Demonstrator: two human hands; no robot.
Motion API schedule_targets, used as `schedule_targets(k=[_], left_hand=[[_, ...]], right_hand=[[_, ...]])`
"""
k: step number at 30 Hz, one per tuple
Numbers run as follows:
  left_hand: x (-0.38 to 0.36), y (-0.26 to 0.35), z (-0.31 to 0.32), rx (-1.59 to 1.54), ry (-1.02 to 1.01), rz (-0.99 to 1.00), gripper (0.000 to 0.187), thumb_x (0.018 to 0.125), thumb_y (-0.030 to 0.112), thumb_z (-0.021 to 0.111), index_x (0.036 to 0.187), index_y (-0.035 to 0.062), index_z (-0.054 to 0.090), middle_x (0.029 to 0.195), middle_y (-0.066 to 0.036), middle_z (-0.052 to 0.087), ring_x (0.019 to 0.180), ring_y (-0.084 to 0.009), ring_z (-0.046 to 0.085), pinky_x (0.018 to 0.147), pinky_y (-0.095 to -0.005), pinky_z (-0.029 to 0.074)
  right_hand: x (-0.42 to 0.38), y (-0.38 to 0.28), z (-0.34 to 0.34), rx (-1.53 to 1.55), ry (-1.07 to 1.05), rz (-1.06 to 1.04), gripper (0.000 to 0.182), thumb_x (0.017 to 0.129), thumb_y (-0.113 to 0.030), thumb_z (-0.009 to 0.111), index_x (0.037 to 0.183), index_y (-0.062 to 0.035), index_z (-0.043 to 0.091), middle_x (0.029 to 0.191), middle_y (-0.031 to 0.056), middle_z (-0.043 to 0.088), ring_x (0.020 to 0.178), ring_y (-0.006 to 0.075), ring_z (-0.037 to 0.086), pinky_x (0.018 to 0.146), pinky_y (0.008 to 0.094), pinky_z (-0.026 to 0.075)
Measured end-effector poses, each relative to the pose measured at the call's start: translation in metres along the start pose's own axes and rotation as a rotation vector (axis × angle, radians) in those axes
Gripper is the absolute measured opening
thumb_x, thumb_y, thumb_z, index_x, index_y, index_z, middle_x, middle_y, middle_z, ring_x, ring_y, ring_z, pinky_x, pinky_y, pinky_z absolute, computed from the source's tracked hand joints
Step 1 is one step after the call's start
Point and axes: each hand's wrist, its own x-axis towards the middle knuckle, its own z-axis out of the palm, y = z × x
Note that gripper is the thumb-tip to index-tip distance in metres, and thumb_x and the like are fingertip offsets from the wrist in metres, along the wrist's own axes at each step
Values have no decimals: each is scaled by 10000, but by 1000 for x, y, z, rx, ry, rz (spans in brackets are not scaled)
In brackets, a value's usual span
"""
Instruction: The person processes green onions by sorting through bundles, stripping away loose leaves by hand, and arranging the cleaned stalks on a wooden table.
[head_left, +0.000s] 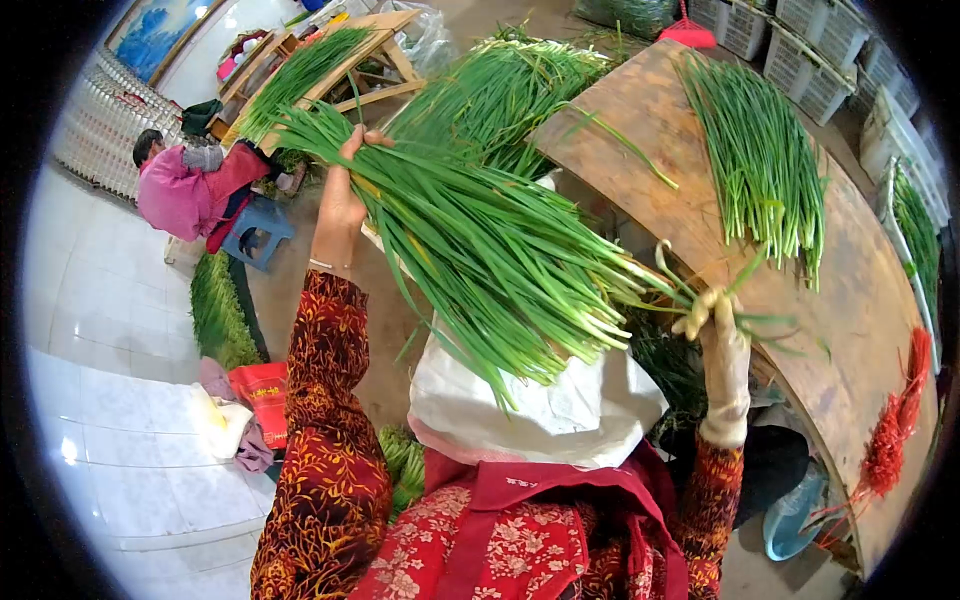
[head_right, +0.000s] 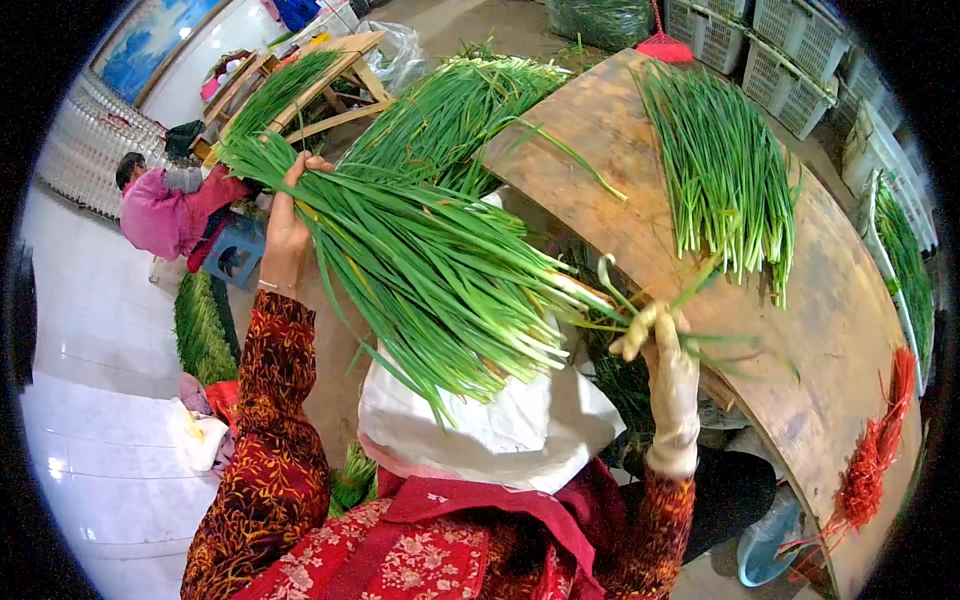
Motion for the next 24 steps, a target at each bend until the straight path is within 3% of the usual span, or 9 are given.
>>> schedule_targets(k=[2,6,8,10,14,16,19,20,24], left_hand=[[1,-2,1,-26,-46,-32,189,850,252,573,731,107,554,809,-39,580,780,-151,560,703,-295,474],[-1,-8,-5,-168,-81,-142,189,865,243,556,736,105,544,773,-19,561,766,-132,550,682,-282,464],[-6,-11,-9,-226,-48,-135,181,865,235,557,745,102,533,772,-12,558,755,-128,548,686,-277,462],[-14,-13,-14,-301,-68,-136,166,863,212,561,747,100,522,788,-5,553,777,-127,543,695,-270,463],[-7,-17,-28,-321,-158,-115,166,874,231,545,776,99,523,813,0,540,844,-121,529,709,-257,461],[-18,-15,-13,-145,-63,-26,178,882,252,532,789,100,527,820,-3,540,846,-120,530,713,-261,461],[-22,-15,-11,-99,-52,-9,196,880,277,531,798,99,537,842,-10,547,847,-120,534,727,-276,461],[-32,-13,-1,34,-2,55,199,880,285,529,807,99,543,851,-15,552,841,-120,538,728,-276,461],[-36,-6,-4,74,66,148,199,883,294,516,824,109,558,876,-29,565,820,-119,549,719,-265,463]], right_hand=[[-25,8,-11,-27,2,-30,295,931,-298,415,826,-31,481,661,33,465,575,136,497,645,314,495],[-65,17,-59,-53,453,-156,298,893,-347,484,873,-50,504,643,17,459,539,129,477,628,333,512],[-91,15,-109,69,525,-171,247,912,-315,460,880,-75,508,676,-11,454,592,104,460,653,316,484],[-96,-13,-64,59,561,-141,223,908,-300,473,921,-82,515,708,-8,446,638,108,459,646,286,457],[-43,-20,17,-302,39,222,238,840,-230,580,943,-20,622,843,35,584,728,116,513,686,245,409],[-4,7,26,-604,-174,36,282,865,-251,529,1006,-19,604,834,70,589,749,154,529,671,260,414],[50,40,40,-672,-480,-181,413,873,-370,499,1055,-9,581,863,119,600,739,174,558,670,303,448],[62,40,54,-691,-553,271,501,879,-426,474,1088,21,555,965,119,607,839,167,571,727,312,460],[62,44,72,-178,-206,395,193,853,-212,580,954,-50,606,828,-9,595,665,45,514,567,193,412]])
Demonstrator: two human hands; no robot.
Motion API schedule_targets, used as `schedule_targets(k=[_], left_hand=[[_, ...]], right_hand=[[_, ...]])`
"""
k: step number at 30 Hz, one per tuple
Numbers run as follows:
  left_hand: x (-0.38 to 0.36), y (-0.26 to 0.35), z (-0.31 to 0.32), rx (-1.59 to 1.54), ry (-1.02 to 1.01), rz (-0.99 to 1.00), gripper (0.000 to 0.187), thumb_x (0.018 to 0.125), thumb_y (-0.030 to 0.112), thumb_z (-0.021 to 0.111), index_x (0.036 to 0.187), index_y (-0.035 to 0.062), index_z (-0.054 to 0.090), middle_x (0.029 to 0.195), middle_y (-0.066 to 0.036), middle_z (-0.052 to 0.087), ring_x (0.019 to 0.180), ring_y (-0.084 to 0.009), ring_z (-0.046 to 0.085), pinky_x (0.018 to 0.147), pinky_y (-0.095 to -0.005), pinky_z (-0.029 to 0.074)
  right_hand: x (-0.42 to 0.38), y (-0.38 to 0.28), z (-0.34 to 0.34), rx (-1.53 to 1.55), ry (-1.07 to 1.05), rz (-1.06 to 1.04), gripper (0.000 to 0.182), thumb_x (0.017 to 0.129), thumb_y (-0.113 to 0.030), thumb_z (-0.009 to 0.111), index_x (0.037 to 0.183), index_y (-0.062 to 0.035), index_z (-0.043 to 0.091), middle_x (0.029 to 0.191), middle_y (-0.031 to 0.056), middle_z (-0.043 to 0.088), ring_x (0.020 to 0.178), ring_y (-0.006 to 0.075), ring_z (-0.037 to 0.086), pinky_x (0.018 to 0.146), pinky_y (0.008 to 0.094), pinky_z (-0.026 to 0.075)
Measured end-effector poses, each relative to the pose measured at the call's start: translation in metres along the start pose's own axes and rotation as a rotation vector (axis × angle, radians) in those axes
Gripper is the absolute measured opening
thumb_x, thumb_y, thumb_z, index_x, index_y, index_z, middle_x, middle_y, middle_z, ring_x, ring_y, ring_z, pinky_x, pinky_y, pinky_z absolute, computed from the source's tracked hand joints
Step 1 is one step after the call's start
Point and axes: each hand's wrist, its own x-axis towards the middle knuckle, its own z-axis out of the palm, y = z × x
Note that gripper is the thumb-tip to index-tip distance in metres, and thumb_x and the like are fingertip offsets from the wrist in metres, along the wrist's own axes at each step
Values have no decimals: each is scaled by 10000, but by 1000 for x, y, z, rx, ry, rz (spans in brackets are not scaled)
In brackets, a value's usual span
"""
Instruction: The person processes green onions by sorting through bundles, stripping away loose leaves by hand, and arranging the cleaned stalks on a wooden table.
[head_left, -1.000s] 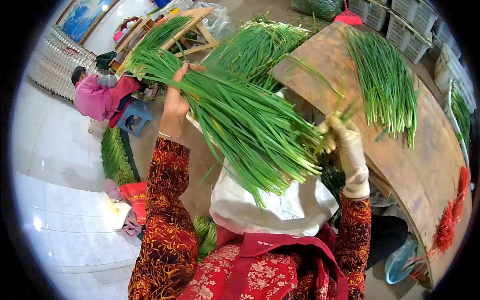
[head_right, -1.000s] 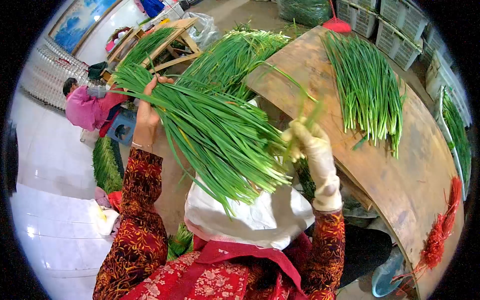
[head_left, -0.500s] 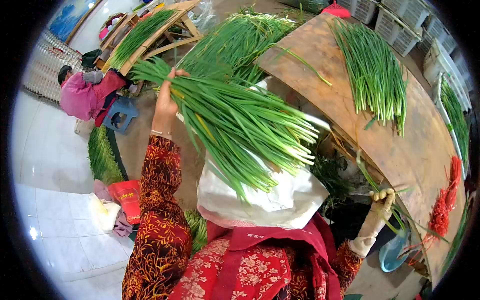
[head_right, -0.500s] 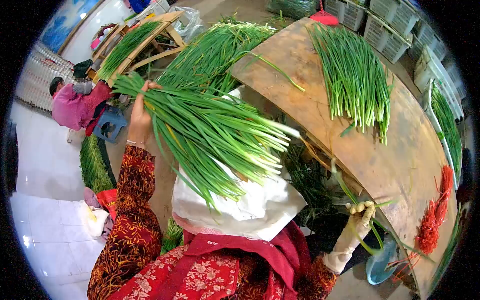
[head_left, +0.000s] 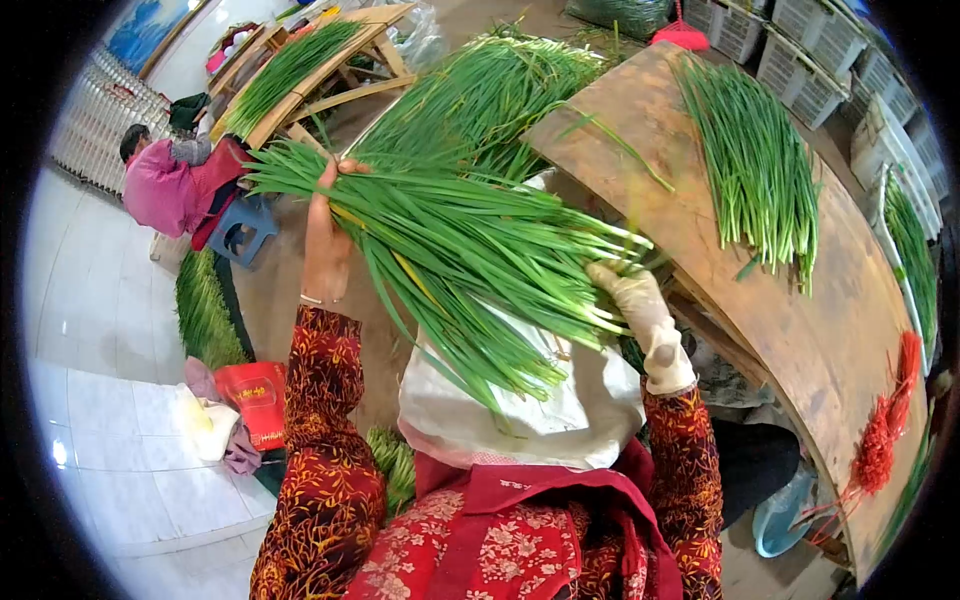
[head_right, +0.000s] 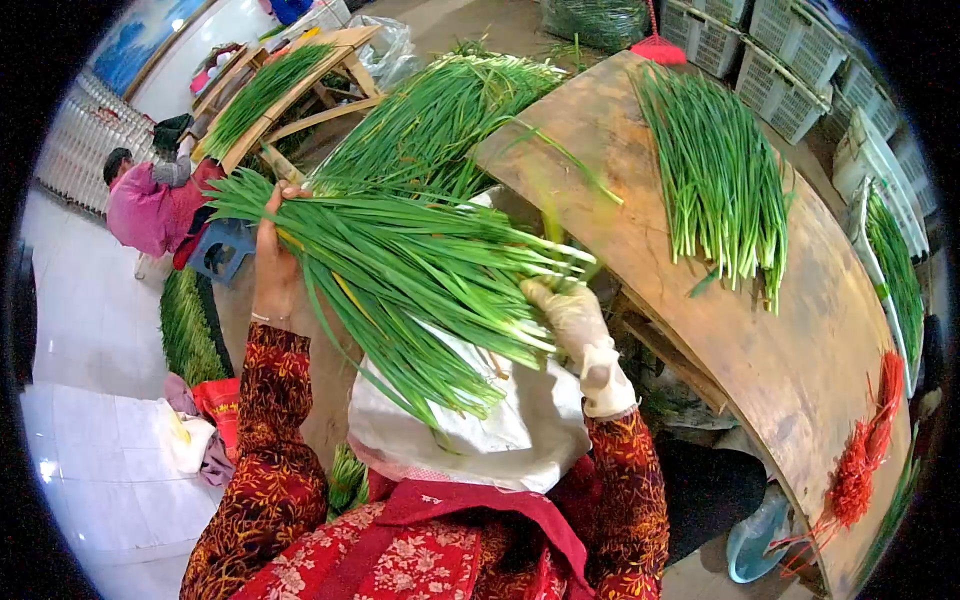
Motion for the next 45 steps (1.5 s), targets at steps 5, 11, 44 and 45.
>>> schedule_targets(k=[5,11,44,45], left_hand=[[5,1,-23,-57,-1,-81,169,890,275,501,826,129,554,859,-20,559,766,-113,551,668,-268,475],[5,-8,-46,-238,-37,-126,125,907,214,476,820,126,494,818,15,516,744,-91,514,671,-244,444],[-2,7,-1,39,40,-40,139,918,230,456,815,140,482,789,36,497,770,-78,520,646,-237,456],[-3,6,-2,38,37,-42,139,918,230,456,815,140,482,789,36,497,770,-78,520,646,-237,456]], right_hand=[[-29,-5,-3,369,65,-52,156,856,-212,579,852,-56,567,818,34,603,699,124,555,595,237,461],[-108,31,-74,747,101,-223,232,853,-323,564,876,-114,464,681,-37,430,493,76,371,463,216,341],[-17,-19,21,126,-150,-19,224,824,-209,620,969,-43,582,813,-18,587,630,51,466,562,183,382],[-20,-20,19,203,-205,-21,226,829,-206,613,982,-43,581,816,-15,592,600,46,440,536,179,360]])
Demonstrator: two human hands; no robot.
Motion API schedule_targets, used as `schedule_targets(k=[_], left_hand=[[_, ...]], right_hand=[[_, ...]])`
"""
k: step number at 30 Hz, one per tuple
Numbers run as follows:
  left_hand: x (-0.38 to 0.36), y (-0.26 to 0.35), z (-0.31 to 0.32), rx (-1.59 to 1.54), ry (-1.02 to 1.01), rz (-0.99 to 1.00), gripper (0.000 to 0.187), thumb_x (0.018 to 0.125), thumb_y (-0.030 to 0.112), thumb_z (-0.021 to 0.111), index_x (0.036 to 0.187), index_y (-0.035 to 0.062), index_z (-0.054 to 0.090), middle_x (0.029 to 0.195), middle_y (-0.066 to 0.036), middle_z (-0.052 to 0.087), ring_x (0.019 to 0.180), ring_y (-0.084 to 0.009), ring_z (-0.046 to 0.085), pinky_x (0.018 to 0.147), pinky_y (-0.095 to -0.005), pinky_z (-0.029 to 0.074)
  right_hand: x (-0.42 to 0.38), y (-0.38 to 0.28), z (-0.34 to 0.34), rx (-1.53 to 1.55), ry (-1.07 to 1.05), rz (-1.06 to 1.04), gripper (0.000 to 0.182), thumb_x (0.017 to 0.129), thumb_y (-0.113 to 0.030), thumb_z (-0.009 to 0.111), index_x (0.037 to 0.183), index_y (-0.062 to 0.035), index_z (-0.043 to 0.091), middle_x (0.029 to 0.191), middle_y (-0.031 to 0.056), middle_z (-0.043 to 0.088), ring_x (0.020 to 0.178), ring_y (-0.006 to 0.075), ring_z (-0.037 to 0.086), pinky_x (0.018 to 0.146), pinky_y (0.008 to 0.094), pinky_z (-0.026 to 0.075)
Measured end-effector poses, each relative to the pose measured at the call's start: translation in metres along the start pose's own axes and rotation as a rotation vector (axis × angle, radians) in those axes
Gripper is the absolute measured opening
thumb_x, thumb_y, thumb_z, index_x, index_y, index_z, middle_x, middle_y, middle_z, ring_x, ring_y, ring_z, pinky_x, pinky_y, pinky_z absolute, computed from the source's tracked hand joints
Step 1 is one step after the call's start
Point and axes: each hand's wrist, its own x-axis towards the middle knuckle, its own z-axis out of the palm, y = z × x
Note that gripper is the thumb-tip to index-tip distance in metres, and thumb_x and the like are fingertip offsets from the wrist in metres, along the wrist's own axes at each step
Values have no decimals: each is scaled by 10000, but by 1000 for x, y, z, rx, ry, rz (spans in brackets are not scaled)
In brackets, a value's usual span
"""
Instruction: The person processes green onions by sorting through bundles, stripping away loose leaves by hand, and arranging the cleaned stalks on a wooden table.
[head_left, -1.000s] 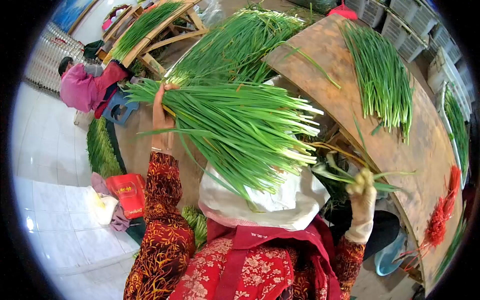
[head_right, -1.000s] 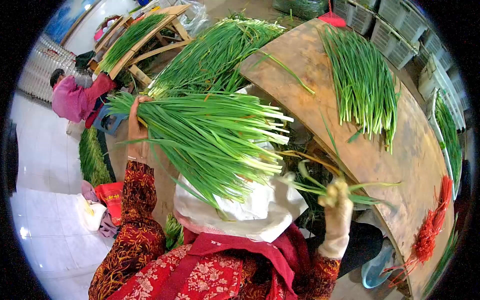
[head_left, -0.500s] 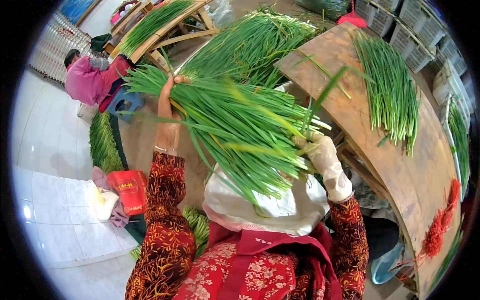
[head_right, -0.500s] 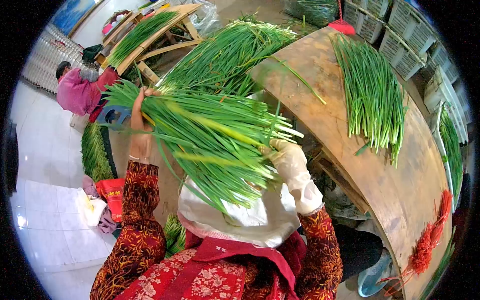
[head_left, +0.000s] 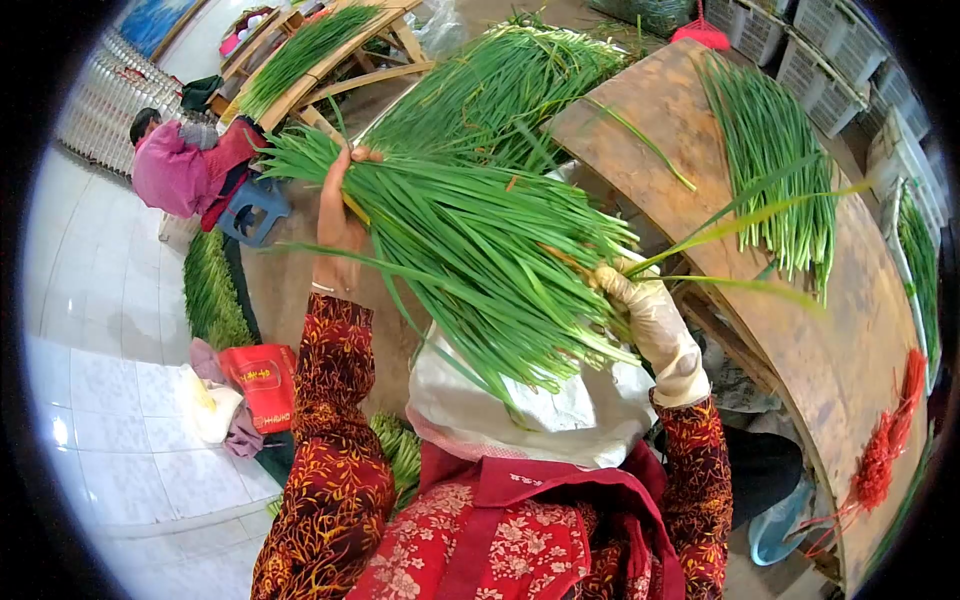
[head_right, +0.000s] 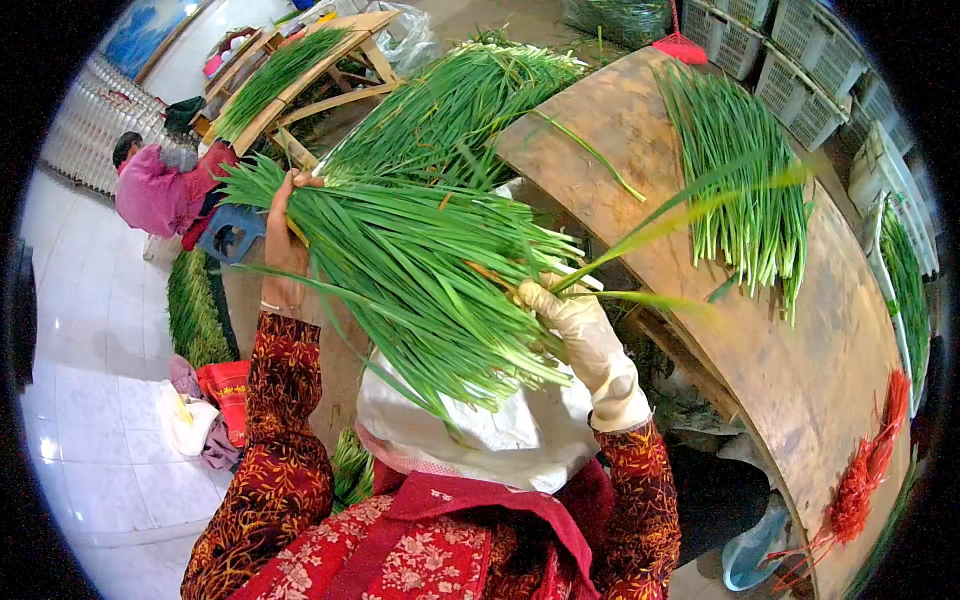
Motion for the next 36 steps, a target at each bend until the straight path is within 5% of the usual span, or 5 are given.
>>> schedule_targets(k=[7,13,20,33,36], left_hand=[[3,-8,-23,-128,-11,-77,148,930,207,425,810,135,473,787,37,470,696,-55,475,635,-231,407],[-3,-21,-53,-457,-108,-121,88,892,175,505,834,114,478,820,15,498,758,-94,516,666,-255,444],[-5,-25,-54,-648,-176,-304,94,888,181,510,838,109,478,812,28,499,768,-106,511,688,-272,447],[0,-26,-52,-595,-63,-165,82,890,159,494,835,100,480,819,1,502,758,-115,522,658,-269,454],[5,-32,-70,-649,-164,-207,86,897,159,483,843,92,481,833,1,495,763,-108,518,672,-258,449]], right_hand=[[-46,15,-34,70,-128,-47,266,867,-319,525,728,-96,488,530,-71,332,483,50,318,472,193,261],[-135,104,-138,588,702,-301,181,910,-186,462,754,-110,407,595,-71,384,497,49,390,523,242,407],[-30,59,-52,171,75,57,433,875,-243,536,1201,32,459,1192,105,506,1037,151,500,921,282,369],[-26,44,-23,192,203,43,252,798,-190,635,1006,-60,575,865,3,580,740,71,518,725,280,427],[-68,58,-72,666,8,-248,206,860,-317,552,764,-137,528,595,-41,399,488,23,372,406,195,314]])
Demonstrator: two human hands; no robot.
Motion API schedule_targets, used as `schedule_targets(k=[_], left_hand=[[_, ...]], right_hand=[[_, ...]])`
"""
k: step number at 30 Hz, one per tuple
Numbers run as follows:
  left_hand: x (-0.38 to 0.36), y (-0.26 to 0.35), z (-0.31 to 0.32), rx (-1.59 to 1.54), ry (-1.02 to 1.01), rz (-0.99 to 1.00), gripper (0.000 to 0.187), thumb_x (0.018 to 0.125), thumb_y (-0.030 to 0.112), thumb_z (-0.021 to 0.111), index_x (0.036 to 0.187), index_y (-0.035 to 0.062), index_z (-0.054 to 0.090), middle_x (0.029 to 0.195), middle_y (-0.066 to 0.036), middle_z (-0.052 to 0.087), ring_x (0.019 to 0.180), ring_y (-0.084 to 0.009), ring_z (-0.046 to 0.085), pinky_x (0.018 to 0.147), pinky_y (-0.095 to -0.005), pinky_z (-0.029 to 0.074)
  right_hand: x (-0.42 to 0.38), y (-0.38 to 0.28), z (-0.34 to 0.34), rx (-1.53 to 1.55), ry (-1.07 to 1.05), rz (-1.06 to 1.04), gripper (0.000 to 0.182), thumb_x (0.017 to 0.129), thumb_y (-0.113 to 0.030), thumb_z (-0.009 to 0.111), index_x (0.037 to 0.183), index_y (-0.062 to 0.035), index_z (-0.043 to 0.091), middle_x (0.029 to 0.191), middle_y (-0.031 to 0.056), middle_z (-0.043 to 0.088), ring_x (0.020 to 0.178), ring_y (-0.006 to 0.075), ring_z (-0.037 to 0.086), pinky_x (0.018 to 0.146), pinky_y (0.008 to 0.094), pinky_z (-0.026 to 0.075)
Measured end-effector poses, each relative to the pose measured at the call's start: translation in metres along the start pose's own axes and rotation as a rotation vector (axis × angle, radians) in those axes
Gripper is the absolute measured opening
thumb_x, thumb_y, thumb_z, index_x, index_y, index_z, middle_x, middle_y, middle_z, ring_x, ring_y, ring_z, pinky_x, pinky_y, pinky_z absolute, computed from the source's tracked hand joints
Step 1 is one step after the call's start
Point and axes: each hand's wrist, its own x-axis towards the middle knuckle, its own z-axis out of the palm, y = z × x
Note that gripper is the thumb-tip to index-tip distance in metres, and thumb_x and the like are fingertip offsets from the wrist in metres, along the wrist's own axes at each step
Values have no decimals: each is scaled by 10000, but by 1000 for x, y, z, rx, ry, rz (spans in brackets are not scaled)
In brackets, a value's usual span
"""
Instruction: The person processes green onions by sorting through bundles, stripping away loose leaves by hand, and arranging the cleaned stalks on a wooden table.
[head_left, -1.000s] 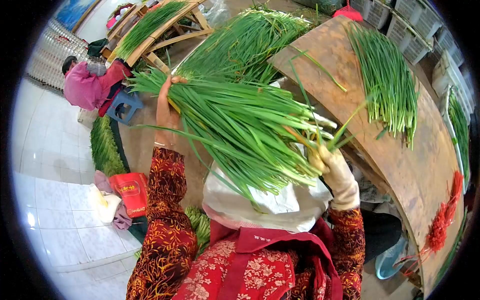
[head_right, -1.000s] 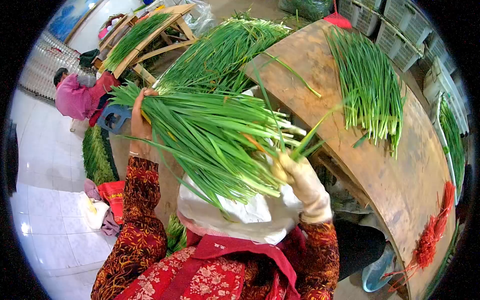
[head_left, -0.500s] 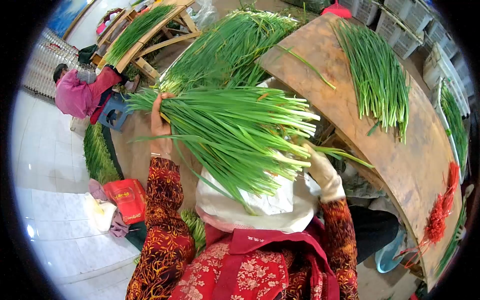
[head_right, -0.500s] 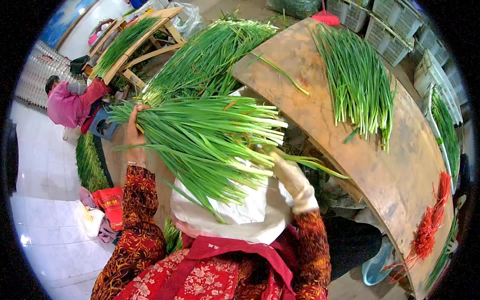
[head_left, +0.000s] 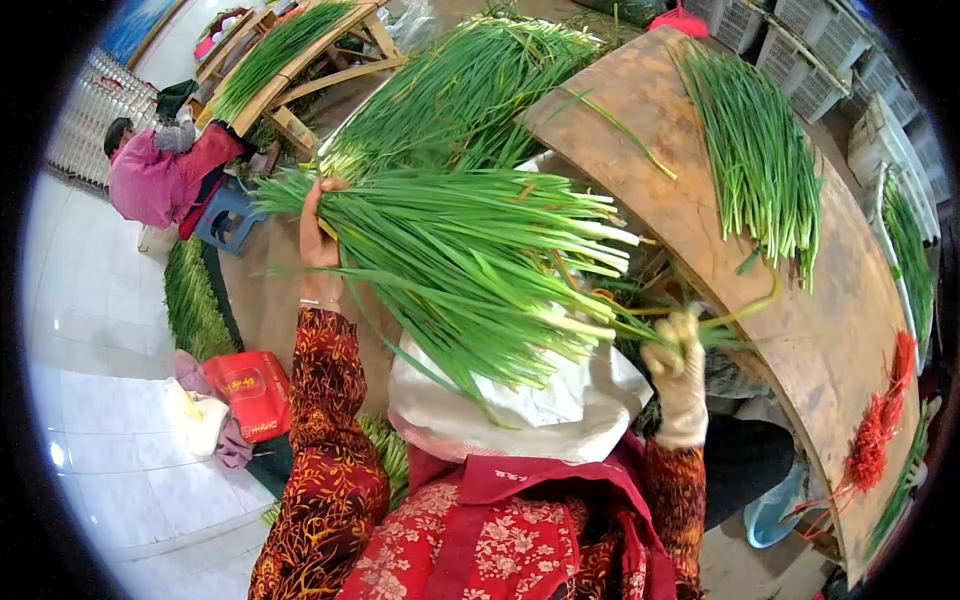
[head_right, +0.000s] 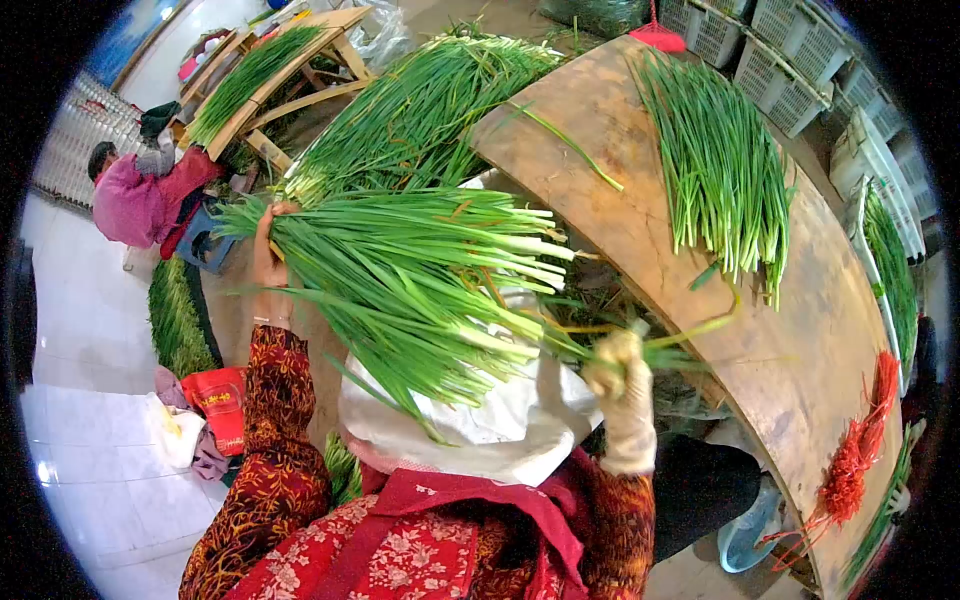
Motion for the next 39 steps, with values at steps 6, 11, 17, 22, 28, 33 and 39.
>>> schedule_targets(k=[6,11,17,22,28,33,39], left_hand=[[7,1,-15,14,15,-24,102,885,182,509,810,114,494,812,12,503,758,-112,522,669,-272,466],[10,-1,-1,124,20,-3,109,882,178,514,796,115,492,805,7,506,742,-116,522,672,-283,471],[3,-6,15,45,25,-3,94,886,193,509,825,123,489,789,12,501,719,-111,518,657,-267,471],[9,-2,13,173,19,-19,102,896,192,490,824,120,487,808,16,514,781,-114,539,673,-256,468],[14,-16,27,227,101,62,114,900,189,483,819,109,476,794,20,487,821,-117,520,673,-264,465],[3,-5,19,144,21,-77,127,898,180,488,799,101,478,770,17,491,808,-127,523,679,-269,466],[14,8,-16,153,57,55,159,899,212,489,767,122,497,773,8,518,773,-138,540,688,-294,481]], right_hand=[[17,6,24,-709,350,113,373,848,-275,578,1108,-10,543,1005,60,606,881,120,558,740,263,426],[76,23,83,-566,-3,144,377,817,-241,624,1116,-30,537,1021,45,594,877,127,558,783,280,451],[80,52,62,-296,139,163,236,813,-173,621,1016,-62,573,896,8,589,759,101,536,657,248,455],[45,48,70,-123,84,198,187,841,-254,568,894,-75,569,742,-11,512,663,92,467,558,214,409],[30,54,48,-78,161,38,172,811,-231,591,874,-73,567,707,-1,506,567,99,431,513,239,429],[4,2,36,-137,375,-266,150,825,-271,545,772,-134,516,642,-48,493,455,39,344,584,251,409],[-24,-8,11,-386,454,-129,204,896,-284,492,882,-87,543,632,-28,478,563,80,455,643,264,460]])
